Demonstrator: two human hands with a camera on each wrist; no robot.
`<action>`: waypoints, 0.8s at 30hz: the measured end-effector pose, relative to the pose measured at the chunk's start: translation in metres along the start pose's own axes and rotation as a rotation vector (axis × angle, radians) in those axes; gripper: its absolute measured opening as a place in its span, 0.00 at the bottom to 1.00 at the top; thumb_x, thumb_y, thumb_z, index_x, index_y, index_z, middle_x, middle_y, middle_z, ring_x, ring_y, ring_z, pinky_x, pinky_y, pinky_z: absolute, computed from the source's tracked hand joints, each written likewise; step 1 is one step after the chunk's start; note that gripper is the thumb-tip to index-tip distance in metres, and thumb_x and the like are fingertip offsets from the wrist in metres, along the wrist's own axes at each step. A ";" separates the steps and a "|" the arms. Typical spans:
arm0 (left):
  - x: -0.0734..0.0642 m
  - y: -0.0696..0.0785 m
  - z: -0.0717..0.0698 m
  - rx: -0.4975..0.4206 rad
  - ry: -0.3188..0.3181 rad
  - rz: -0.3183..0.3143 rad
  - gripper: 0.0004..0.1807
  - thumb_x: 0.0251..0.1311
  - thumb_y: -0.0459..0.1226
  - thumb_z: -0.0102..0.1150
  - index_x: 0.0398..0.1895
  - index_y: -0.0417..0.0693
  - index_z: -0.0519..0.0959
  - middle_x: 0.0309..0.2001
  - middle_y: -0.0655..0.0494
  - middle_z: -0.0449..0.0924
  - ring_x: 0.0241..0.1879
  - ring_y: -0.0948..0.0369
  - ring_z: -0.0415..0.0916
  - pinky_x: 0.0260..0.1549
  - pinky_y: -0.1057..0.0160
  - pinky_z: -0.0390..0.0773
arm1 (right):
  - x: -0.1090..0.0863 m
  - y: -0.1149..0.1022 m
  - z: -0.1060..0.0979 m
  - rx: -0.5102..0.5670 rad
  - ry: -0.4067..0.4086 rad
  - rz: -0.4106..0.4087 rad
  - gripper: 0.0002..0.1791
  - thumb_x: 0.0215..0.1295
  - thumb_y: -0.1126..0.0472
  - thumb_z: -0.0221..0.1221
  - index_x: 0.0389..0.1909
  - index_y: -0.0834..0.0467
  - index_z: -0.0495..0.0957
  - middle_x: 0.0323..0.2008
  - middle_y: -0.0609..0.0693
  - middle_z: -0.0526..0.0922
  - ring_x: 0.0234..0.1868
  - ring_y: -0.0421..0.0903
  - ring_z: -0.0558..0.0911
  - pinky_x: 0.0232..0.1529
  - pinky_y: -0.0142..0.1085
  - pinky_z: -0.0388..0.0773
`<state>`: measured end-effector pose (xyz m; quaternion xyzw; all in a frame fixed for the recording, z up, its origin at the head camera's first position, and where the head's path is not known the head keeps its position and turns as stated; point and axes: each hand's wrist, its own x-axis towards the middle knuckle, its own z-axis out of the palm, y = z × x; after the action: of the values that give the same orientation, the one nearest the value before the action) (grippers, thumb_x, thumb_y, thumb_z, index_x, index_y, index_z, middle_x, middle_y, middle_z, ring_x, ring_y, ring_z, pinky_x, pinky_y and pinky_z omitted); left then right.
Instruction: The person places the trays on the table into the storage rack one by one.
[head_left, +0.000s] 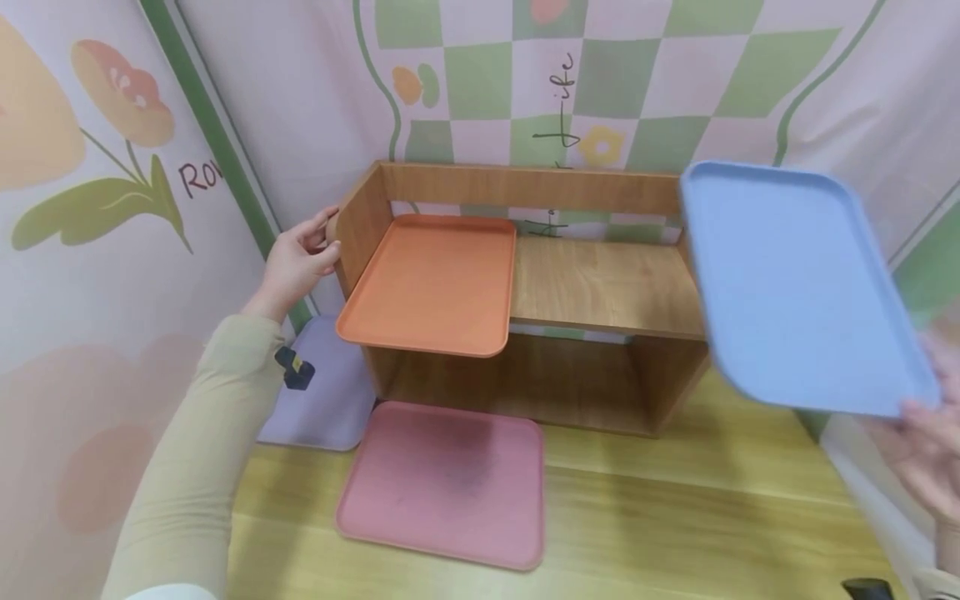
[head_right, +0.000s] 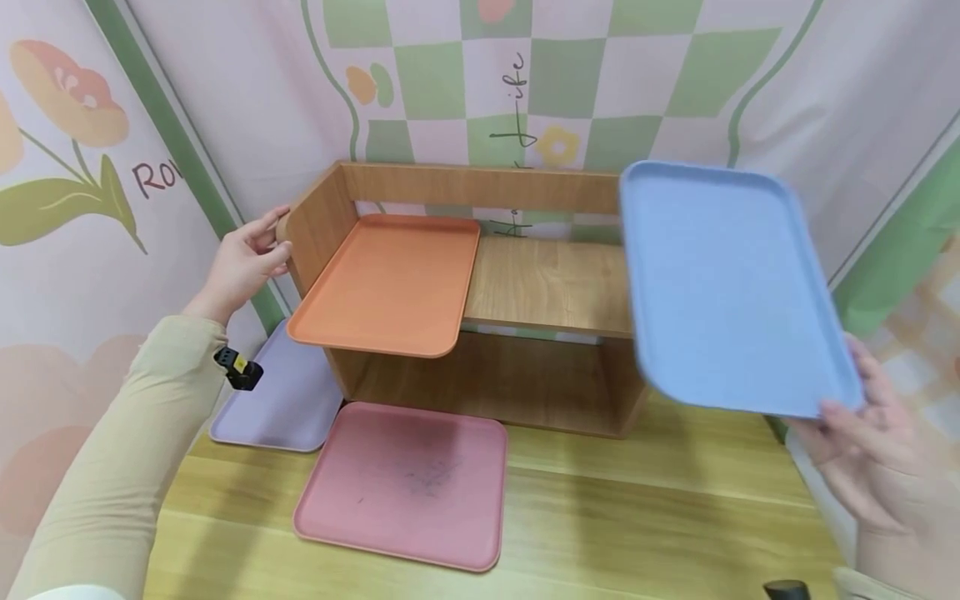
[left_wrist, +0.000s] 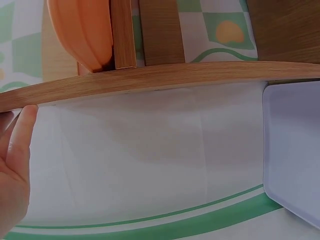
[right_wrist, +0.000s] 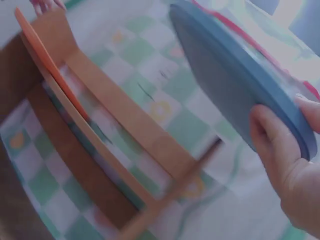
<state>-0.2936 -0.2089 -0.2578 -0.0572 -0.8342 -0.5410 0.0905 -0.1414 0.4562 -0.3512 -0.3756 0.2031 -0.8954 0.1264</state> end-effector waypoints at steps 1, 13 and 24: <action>0.000 0.000 0.000 0.002 0.002 0.001 0.31 0.66 0.33 0.51 0.71 0.57 0.60 0.68 0.48 0.62 0.61 0.55 0.70 0.30 0.76 0.76 | 0.023 0.024 0.033 -0.061 0.044 -0.041 0.33 0.65 0.84 0.24 0.71 0.66 0.48 0.66 0.69 0.61 0.63 0.64 0.67 0.62 0.53 0.65; 0.000 0.000 0.002 0.028 -0.002 -0.002 0.31 0.66 0.33 0.51 0.71 0.57 0.60 0.68 0.49 0.64 0.57 0.56 0.72 0.29 0.77 0.74 | 0.064 0.105 0.036 0.012 0.101 0.118 0.34 0.66 0.84 0.24 0.70 0.62 0.53 0.64 0.66 0.65 0.62 0.61 0.69 0.63 0.49 0.65; -0.002 0.001 0.001 0.009 0.006 0.012 0.30 0.66 0.33 0.50 0.71 0.56 0.60 0.67 0.48 0.64 0.51 0.65 0.74 0.27 0.77 0.73 | 0.071 0.140 0.023 -0.115 0.382 0.075 0.29 0.65 0.84 0.34 0.62 0.58 0.64 0.55 0.59 0.75 0.52 0.56 0.80 0.50 0.46 0.78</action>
<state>-0.2918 -0.2075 -0.2578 -0.0602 -0.8361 -0.5367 0.0963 -0.1634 0.2988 -0.3568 -0.1979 0.2879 -0.9319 0.0974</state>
